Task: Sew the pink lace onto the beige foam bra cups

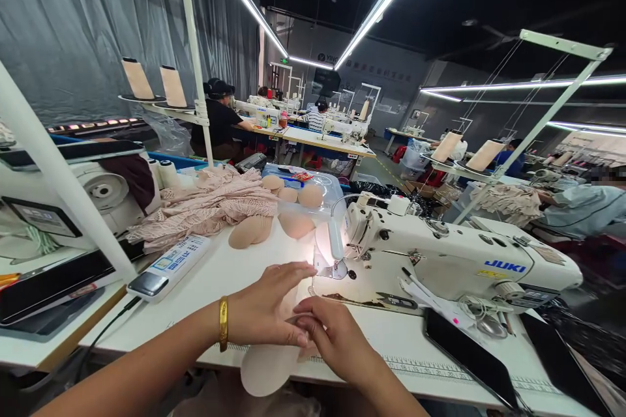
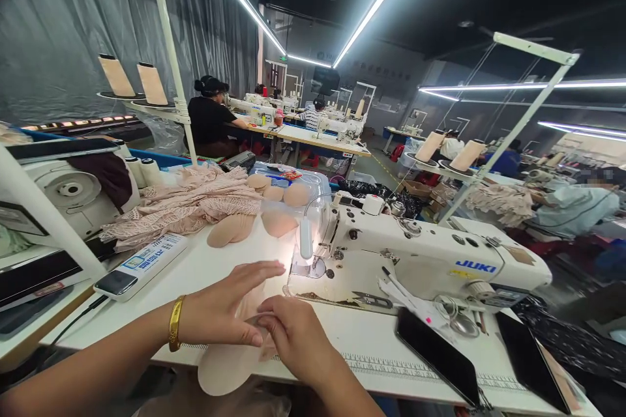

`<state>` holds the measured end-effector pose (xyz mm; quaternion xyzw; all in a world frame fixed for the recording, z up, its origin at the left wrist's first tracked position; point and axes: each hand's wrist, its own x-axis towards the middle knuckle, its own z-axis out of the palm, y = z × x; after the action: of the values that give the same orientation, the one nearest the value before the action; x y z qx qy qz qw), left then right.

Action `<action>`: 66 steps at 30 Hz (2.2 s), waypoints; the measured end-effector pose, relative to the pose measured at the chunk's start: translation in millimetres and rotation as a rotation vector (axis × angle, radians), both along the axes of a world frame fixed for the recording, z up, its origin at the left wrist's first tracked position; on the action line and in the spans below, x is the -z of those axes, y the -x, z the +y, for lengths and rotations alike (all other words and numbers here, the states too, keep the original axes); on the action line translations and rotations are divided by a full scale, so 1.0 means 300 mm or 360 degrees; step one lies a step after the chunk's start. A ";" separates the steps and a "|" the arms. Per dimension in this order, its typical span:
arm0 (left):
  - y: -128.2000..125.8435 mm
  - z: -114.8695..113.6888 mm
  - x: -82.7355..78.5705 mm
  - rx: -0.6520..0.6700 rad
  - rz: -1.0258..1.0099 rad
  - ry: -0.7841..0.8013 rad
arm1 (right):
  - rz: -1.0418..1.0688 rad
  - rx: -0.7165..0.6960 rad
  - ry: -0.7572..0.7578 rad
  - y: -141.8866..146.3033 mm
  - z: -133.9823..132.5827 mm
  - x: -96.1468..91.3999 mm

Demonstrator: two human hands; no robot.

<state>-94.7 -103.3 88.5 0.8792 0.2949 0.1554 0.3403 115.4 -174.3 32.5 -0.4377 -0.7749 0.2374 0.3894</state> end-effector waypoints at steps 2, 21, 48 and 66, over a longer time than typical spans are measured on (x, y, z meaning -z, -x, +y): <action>-0.009 0.014 -0.005 0.0173 0.0150 0.0155 | -0.0128 -0.0016 -0.0276 -0.017 -0.018 -0.023; -0.157 0.135 0.120 0.0442 0.0529 -0.1103 | -0.0496 0.0048 -0.0246 -0.232 0.199 0.095; -0.292 0.251 0.349 0.0194 0.0177 -0.1353 | -0.0819 0.0033 -0.0405 -0.369 0.196 0.144; -0.359 0.359 0.350 0.0461 0.0039 -0.1331 | -0.0893 0.0253 -0.0332 -0.386 0.220 0.179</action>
<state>12.9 4.3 -16.6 0.9753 0.0844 0.2017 -0.0299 231.3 -108.2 -21.0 -0.5030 -0.8357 -0.0047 0.2203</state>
